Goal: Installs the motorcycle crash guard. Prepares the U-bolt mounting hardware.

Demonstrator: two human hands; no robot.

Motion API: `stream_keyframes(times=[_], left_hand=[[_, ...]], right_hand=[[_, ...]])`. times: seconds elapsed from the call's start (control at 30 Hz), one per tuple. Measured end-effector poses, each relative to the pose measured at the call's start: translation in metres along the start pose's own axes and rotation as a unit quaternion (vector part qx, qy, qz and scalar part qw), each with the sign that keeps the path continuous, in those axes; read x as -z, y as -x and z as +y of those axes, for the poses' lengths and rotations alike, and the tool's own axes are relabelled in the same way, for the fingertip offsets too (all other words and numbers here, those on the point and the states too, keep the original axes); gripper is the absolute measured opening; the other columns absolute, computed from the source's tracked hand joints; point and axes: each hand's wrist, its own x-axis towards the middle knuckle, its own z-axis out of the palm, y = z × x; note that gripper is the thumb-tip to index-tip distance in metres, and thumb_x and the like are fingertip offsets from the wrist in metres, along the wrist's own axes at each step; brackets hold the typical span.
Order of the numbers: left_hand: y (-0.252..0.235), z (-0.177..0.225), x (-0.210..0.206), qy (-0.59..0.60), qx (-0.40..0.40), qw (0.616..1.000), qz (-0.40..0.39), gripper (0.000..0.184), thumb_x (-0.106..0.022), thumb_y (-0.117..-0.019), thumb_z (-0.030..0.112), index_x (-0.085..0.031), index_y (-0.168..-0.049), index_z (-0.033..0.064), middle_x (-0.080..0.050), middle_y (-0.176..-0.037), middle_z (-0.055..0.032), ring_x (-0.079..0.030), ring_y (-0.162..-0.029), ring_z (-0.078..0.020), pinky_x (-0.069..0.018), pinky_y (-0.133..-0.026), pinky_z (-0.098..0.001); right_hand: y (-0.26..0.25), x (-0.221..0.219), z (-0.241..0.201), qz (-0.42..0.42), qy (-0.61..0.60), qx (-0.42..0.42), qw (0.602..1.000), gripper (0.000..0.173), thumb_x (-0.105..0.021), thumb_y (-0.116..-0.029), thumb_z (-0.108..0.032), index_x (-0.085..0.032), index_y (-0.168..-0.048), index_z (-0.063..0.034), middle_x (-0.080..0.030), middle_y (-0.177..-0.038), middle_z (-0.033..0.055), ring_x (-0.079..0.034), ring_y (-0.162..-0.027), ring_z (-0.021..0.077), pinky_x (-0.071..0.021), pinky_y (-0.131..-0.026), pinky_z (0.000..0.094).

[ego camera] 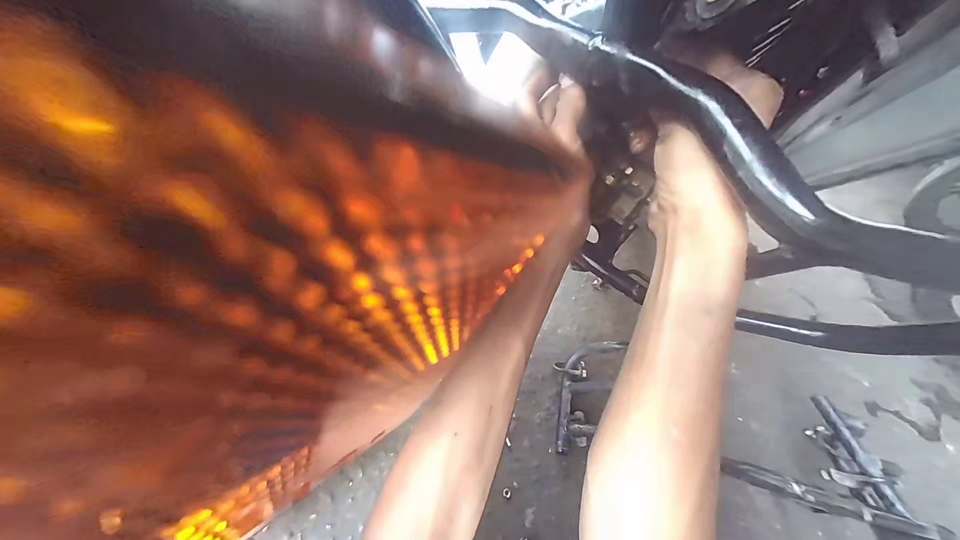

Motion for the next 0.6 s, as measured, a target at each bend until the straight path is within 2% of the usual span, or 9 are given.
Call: stream_keyframes(times=[0.07, 0.17, 0.2, 0.27, 0.3, 0.37, 0.47, 0.5, 0.6], left_hand=[[0.0, -0.001, 0.001, -0.022, -0.012, 1.0, -0.004, 0.046, -0.05, -0.1073, 0.039, -0.045, -0.148, 0.0183, -0.056, -0.141, -0.0115, -0.061, -0.122, -0.0276, -0.0592, -0.082, -0.047], [0.001, -0.001, 0.001, -0.02, -0.014, 1.0, -0.012, 0.045, -0.051, -0.1064, 0.033, -0.044, -0.147, 0.0157, -0.056, -0.141, -0.0129, -0.06, -0.122, -0.0287, -0.0585, -0.085, -0.0497], [0.0, 0.0, 0.001, -0.021, -0.017, 1.0, -0.015, 0.046, -0.051, -0.1063, 0.032, -0.043, -0.148, 0.0148, -0.056, -0.141, -0.0135, -0.06, -0.122, -0.0288, -0.0587, -0.084, -0.0492], [0.0, 0.0, 0.001, -0.027, -0.018, 0.999, -0.016, 0.046, -0.052, -0.106, 0.031, -0.043, -0.148, 0.0144, -0.056, -0.139, -0.0142, -0.061, -0.12, -0.0283, -0.0591, -0.081, -0.0466], [-0.001, 0.001, 0.001, -0.031, -0.015, 0.999, -0.014, 0.046, -0.052, -0.1056, 0.032, -0.043, -0.148, 0.0152, -0.056, -0.14, -0.0135, -0.06, -0.12, -0.028, -0.0586, -0.082, -0.047], [-0.002, 0.001, 0.0, -0.037, -0.008, 0.999, -0.006, 0.048, -0.053, -0.1049, 0.034, -0.043, -0.148, 0.0164, -0.056, -0.14, -0.0124, -0.06, -0.123, -0.0285, -0.0582, -0.084, -0.0504], [-0.004, 0.001, -0.001, -0.032, -0.007, 0.999, 0.0, 0.046, -0.053, -0.1051, 0.033, -0.043, -0.147, 0.015, -0.058, -0.137, -0.0132, -0.061, -0.12, -0.0299, -0.0589, -0.082, -0.0522], [-0.004, 0.0, -0.001, -0.035, -0.011, 0.999, 0.002, 0.046, -0.053, -0.1052, 0.032, -0.043, -0.147, 0.0145, -0.059, -0.136, -0.0136, -0.062, -0.118, -0.0298, -0.0593, -0.08, -0.051], [-0.003, -0.002, 0.002, -0.058, -0.007, 0.998, -0.005, 0.047, -0.052, -0.1048, 0.037, -0.042, -0.148, 0.0202, -0.056, -0.14, -0.0112, -0.058, -0.125, -0.0307, -0.0572, -0.088, -0.0579]], right_hand=[[0.0, -0.001, -0.002, 0.006, 0.006, -0.019, 1.0, 0.016, -0.072, -0.0955, -0.012, -0.07, -0.105, 0.0006, -0.068, -0.083, 0.0082, -0.065, -0.063, 0.0157, -0.0574, -0.051, 0.0319], [-0.001, -0.006, -0.004, 0.022, 0.013, 0.018, 1.0, 0.013, -0.072, -0.0936, -0.009, -0.069, -0.1, 0.0029, -0.067, -0.081, 0.0088, -0.064, -0.061, 0.0136, -0.0547, -0.048, 0.0285], [0.0, -0.008, -0.017, 0.026, 0.036, 0.017, 0.999, 0.01, -0.072, -0.0922, -0.006, -0.069, -0.097, 0.0028, -0.068, -0.081, 0.008, -0.064, -0.063, 0.0123, -0.0552, -0.052, 0.0272], [0.002, -0.013, -0.066, 0.007, 0.104, -0.071, 0.992, 0.003, -0.071, -0.0901, -0.002, -0.071, -0.093, -0.0044, -0.07, -0.082, 0.0008, -0.065, -0.069, 0.0076, -0.0569, -0.062, 0.0249], [0.003, -0.013, -0.065, 0.007, 0.095, -0.058, 0.994, 0.003, -0.072, -0.0896, -0.001, -0.07, -0.091, -0.0033, -0.07, -0.081, 0.0019, -0.066, -0.07, 0.0082, -0.0573, -0.063, 0.025], [0.005, -0.006, -0.016, 0.013, 0.019, 0.04, 0.999, 0.009, -0.07, -0.0923, -0.003, -0.07, -0.097, 0.0044, -0.07, -0.082, 0.01, -0.068, -0.07, 0.0144, -0.0588, -0.06, 0.0284], [0.008, 0.002, -0.003, -0.012, 0.029, -0.04, 0.999, 0.021, -0.065, -0.1008, -0.016, -0.072, -0.115, -0.0023, -0.071, -0.089, 0.0098, -0.069, -0.069, 0.0182, -0.0606, -0.053, 0.033], [0.01, 0.002, -0.004, -0.009, 0.037, -0.053, 0.998, 0.021, -0.064, -0.1012, -0.017, -0.072, -0.116, -0.0037, -0.072, -0.09, 0.0093, -0.07, -0.07, 0.0185, -0.0607, -0.053, 0.0338], [0.017, -0.001, -0.002, 0.013, 0.046, -0.043, 0.998, 0.021, -0.064, -0.1006, -0.013, -0.071, -0.117, -0.002, -0.072, -0.093, 0.0095, -0.07, -0.074, 0.0175, -0.0598, -0.057, 0.0323]])
